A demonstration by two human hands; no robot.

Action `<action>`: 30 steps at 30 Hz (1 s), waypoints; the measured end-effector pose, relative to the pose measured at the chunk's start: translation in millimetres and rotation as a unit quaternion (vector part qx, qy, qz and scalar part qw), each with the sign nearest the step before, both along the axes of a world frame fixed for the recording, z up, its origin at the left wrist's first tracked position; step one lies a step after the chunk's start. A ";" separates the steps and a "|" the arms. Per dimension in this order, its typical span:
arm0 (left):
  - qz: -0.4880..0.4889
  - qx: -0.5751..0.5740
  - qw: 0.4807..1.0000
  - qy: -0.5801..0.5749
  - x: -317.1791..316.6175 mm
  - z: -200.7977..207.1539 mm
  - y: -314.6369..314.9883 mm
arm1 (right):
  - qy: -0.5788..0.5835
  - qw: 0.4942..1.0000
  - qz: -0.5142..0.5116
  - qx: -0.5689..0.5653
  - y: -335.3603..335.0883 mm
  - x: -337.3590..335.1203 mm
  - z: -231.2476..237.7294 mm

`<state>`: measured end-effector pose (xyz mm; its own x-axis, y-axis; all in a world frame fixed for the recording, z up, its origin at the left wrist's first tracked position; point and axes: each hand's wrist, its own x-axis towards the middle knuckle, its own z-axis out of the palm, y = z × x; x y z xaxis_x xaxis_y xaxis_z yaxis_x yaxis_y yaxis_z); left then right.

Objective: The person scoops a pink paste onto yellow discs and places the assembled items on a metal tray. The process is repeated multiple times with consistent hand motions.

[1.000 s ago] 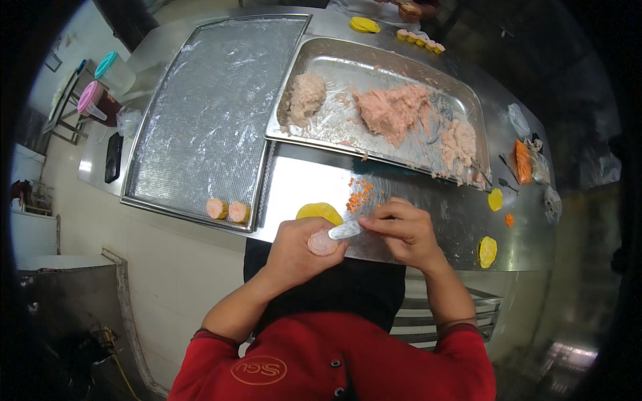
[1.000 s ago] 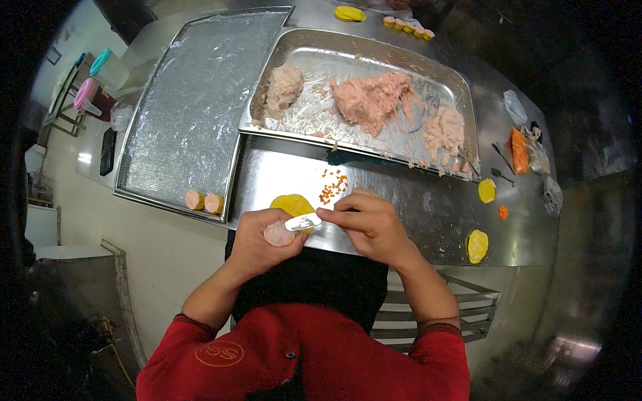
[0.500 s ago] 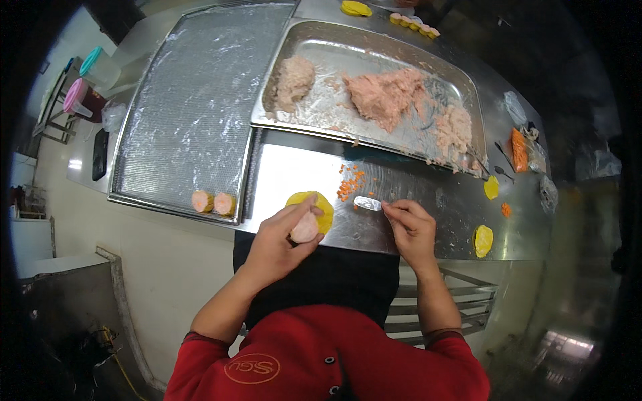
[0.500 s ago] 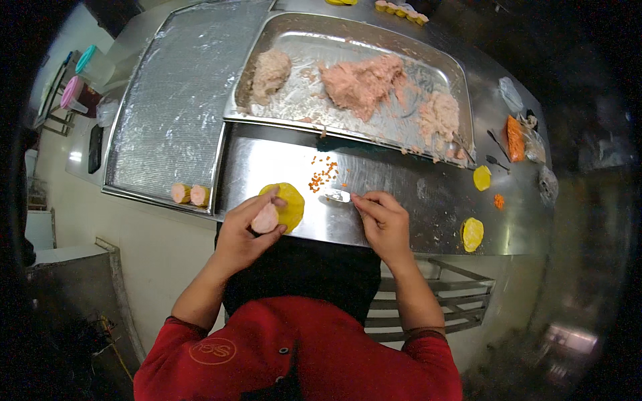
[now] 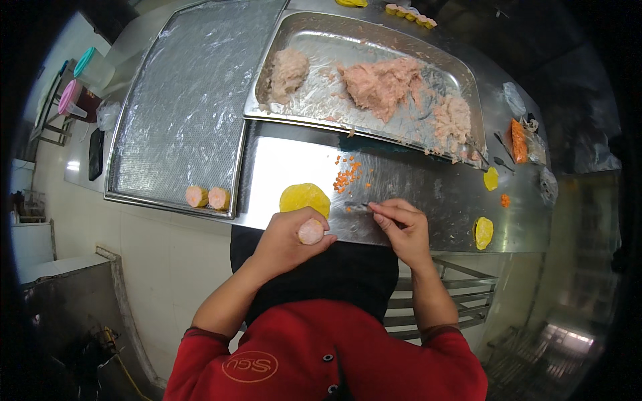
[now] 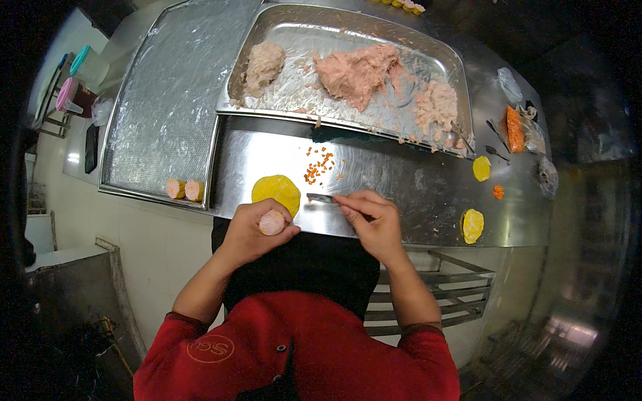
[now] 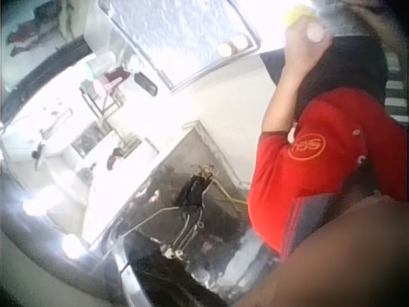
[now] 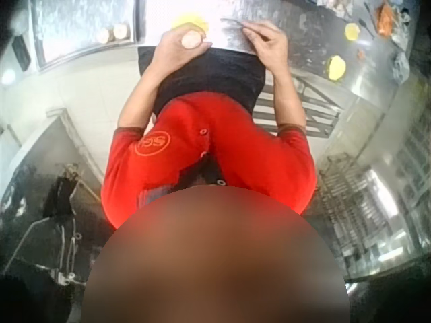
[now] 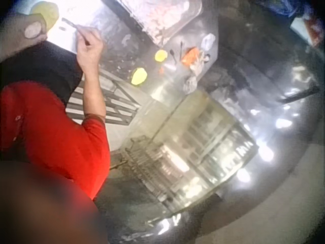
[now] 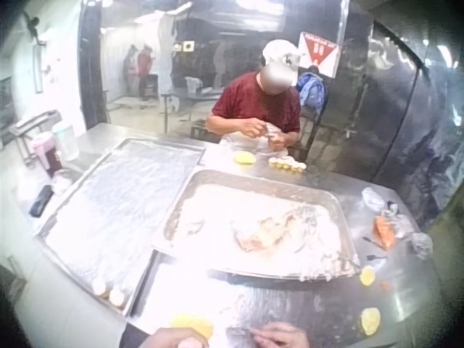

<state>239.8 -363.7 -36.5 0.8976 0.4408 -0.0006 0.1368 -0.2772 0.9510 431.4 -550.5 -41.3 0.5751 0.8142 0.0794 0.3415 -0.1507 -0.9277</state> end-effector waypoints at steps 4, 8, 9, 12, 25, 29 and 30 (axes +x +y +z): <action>-0.007 0.005 0.999 -0.033 8.9 1.8 -5.8 | -0.001 0.995 0.073 0.062 9.2 -13.9 14.6; -0.018 -0.014 0.999 -0.048 6.4 7.7 -6.1 | -0.067 0.989 0.109 0.074 16.8 -15.0 13.4; -0.018 0.000 0.999 -0.034 5.7 8.2 -5.4 | -0.077 0.988 0.114 0.073 18.1 -13.4 11.5; -0.007 0.009 1.000 -0.030 3.9 7.4 -3.5 | -0.088 0.989 0.103 0.068 16.8 -9.3 8.3; -0.023 -0.022 0.998 -0.048 -0.9 14.2 -4.5 | -0.140 0.968 0.137 0.158 19.1 -0.1 25.7; -0.016 0.031 0.998 -0.052 -0.2 15.9 -4.0 | -0.148 0.972 0.149 0.103 23.4 -0.3 24.6; -0.011 0.040 0.998 -0.047 -1.0 16.4 -3.7 | -0.164 0.971 0.140 0.101 23.3 0.0 24.5</action>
<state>238.8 -367.4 -20.0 0.9015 0.4161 0.1189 0.0408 -0.3553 0.9339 431.4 -527.2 -16.8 0.2504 0.8834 0.3961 0.6256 0.1646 -0.7626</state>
